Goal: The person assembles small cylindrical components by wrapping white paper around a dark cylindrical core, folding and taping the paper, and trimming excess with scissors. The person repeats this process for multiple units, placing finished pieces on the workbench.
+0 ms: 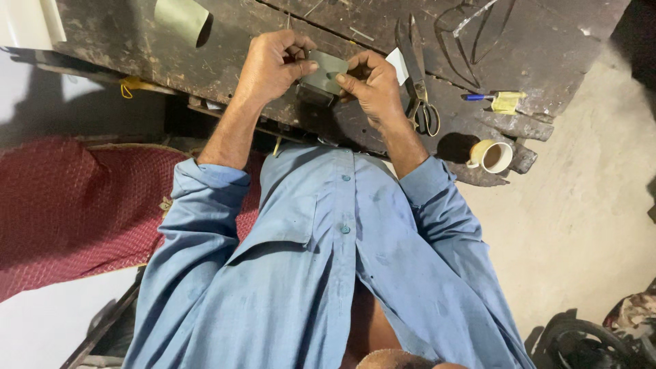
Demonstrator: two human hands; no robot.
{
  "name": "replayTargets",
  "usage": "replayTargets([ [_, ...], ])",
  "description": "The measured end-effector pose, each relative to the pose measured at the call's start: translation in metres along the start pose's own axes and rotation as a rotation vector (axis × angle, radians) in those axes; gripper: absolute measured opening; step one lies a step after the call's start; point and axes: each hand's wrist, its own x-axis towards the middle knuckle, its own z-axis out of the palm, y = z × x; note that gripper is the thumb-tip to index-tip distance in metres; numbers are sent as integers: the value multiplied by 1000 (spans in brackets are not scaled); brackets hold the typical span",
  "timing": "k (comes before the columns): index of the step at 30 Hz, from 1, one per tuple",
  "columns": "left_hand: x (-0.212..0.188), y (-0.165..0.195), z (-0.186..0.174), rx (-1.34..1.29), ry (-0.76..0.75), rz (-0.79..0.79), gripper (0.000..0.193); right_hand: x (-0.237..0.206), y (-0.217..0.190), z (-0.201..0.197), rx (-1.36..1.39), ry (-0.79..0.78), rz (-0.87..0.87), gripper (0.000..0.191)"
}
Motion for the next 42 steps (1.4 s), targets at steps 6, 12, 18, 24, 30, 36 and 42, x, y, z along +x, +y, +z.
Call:
replayTargets([
  [6, 0, 4, 0, 51, 1, 19, 30, -2, -2, 2, -5, 27, 30, 22],
  [12, 1, 3, -2, 34, -36, -2, 28, -4, 0, 5, -44, 40, 0, 23],
  [18, 2, 2, -3, 36, -44, 33, 29, -5, 2, 3, -29, 39, -27, 23],
  [24, 4, 2, -2, 17, -67, 15, 29, -6, 1, 2, -44, 39, -47, 23],
  [30, 4, 2, 0, 11, -63, 8, 28, -7, -2, 1, -8, 38, -20, 23],
  [36, 3, 6, 1, 26, -70, -19, 28, -7, -4, 1, -28, 55, 0, 23],
  [42, 3, 8, -1, 17, -84, -34, 32, -7, -2, 1, -62, 59, -20, 23],
])
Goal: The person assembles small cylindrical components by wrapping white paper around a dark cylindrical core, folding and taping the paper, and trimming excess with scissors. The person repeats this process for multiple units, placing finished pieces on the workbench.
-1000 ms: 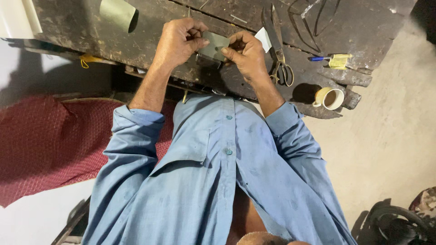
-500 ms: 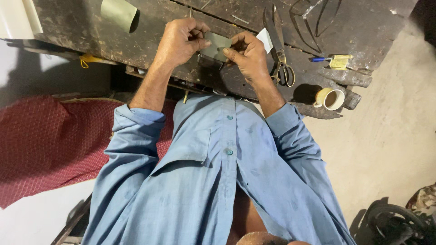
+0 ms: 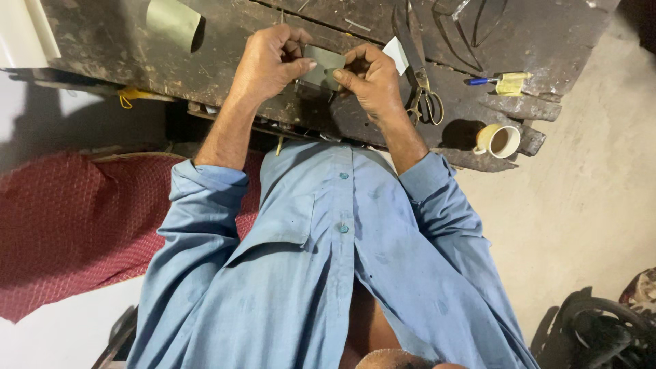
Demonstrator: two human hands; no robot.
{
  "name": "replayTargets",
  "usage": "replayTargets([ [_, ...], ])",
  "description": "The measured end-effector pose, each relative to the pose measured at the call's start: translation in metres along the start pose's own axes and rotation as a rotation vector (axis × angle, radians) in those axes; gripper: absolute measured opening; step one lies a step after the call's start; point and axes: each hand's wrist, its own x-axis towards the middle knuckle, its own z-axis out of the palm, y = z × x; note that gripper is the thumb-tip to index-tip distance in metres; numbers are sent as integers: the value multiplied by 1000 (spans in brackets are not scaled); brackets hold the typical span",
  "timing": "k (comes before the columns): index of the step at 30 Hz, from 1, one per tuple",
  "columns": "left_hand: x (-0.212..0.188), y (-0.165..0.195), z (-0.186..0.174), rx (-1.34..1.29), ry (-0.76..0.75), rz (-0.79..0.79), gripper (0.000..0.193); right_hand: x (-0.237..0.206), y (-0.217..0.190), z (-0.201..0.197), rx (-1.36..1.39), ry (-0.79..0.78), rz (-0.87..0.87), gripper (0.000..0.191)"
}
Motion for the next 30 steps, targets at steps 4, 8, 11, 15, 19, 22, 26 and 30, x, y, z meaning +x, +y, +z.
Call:
replayTargets([
  [4, 0, 0, -2, -64, -20, -13, 30, 1, 0, 1, -22, 5, -14, 24],
  [8, -1, 3, -2, -60, -20, -28, 32, 2, 0, 0, -27, 18, 11, 24],
  [11, -2, 6, -1, -38, -27, -48, 35, 1, 0, 1, -18, 9, -3, 23],
  [15, -4, 9, -1, -12, -31, -51, 38, 0, 1, 2, -27, 7, -23, 23],
  [19, -5, 6, -1, 27, -37, -57, 39, -3, 1, 6, -27, 25, -4, 22],
  [22, -4, 3, -2, -58, -56, -40, 38, -4, 2, 10, 18, 3, -39, 23],
  [26, -5, 1, -3, -63, -69, -86, 38, -5, 3, 10, -20, 16, -15, 23],
  [30, -8, 4, 1, -74, -37, -76, 49, -4, 7, 10, -18, 44, -16, 23],
])
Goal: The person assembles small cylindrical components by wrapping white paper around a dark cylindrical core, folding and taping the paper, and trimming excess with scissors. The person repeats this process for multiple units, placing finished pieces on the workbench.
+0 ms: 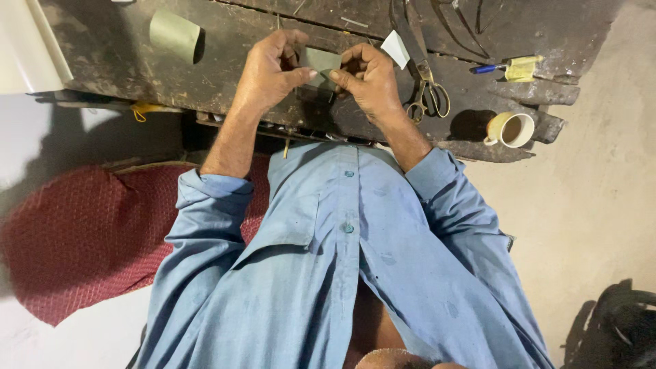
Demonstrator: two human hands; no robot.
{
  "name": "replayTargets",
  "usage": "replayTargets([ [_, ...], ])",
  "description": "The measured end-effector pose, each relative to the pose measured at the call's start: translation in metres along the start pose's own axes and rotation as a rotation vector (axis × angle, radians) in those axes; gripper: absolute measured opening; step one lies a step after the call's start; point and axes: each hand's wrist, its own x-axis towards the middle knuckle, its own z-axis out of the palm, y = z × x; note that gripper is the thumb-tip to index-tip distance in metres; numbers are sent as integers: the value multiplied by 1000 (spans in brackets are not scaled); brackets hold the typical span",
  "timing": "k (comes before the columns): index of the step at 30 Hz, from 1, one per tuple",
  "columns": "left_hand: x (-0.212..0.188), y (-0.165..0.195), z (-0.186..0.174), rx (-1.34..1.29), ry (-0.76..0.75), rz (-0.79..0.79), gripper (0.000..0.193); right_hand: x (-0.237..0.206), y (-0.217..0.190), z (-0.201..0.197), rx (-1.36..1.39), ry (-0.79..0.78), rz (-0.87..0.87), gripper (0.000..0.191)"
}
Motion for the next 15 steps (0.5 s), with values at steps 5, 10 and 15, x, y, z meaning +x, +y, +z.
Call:
replayTargets([
  [5, 1, 1, 3, 83, 30, -7, 54, 4, 1, 4, 25, -6, -39, 24],
  [10, 1, -3, 5, 43, 20, 31, 51, 3, -3, 5, -4, 4, -16, 24],
  [15, 2, -5, 7, -151, -5, -129, 56, 1, -3, 5, -60, 25, 1, 25],
])
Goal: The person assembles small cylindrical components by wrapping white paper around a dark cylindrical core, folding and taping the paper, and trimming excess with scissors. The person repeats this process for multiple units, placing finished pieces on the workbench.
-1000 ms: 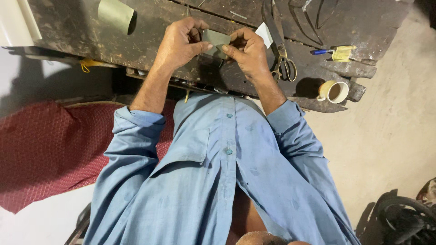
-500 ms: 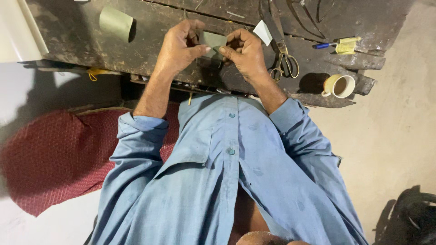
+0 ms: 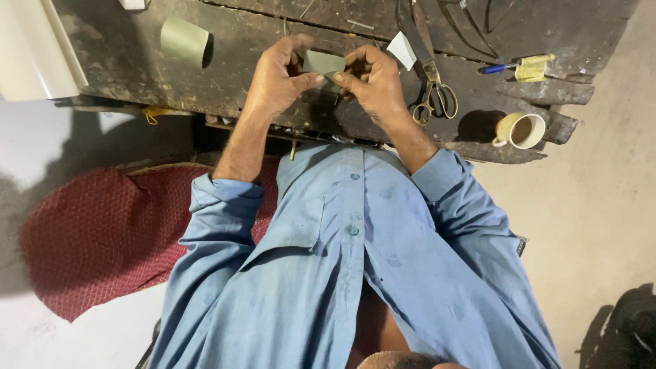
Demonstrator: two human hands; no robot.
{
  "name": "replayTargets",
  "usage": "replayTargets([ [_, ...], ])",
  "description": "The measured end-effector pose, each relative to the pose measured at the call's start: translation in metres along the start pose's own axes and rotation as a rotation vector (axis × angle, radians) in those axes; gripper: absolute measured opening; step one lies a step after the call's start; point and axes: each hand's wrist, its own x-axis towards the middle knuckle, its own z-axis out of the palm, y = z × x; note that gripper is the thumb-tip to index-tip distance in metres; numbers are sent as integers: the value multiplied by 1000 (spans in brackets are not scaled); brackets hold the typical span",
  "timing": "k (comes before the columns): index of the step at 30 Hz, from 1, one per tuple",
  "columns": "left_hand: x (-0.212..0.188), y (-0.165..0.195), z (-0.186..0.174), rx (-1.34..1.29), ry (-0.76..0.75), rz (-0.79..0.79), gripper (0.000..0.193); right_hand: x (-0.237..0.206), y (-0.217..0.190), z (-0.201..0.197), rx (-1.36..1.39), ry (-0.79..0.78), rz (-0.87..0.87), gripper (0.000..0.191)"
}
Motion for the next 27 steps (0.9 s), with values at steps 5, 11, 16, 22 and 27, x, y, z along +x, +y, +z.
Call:
replayTargets([
  [5, -1, 0, 1, -71, 20, 37, 61, 3, 0, -1, 19, -30, -26, 27],
  [11, -9, -1, 3, -16, 43, 62, 51, 7, -7, -6, -19, -58, 29, 30],
  [16, -11, -1, 4, 107, 84, 119, 49, 7, -7, -5, 12, -84, -24, 34],
  [22, -14, 3, 8, 165, 162, 110, 59, 8, -4, -4, -3, -82, -51, 34],
  [27, -21, 7, 15, 160, 281, 86, 59, 7, -4, -5, -70, -75, -82, 34],
])
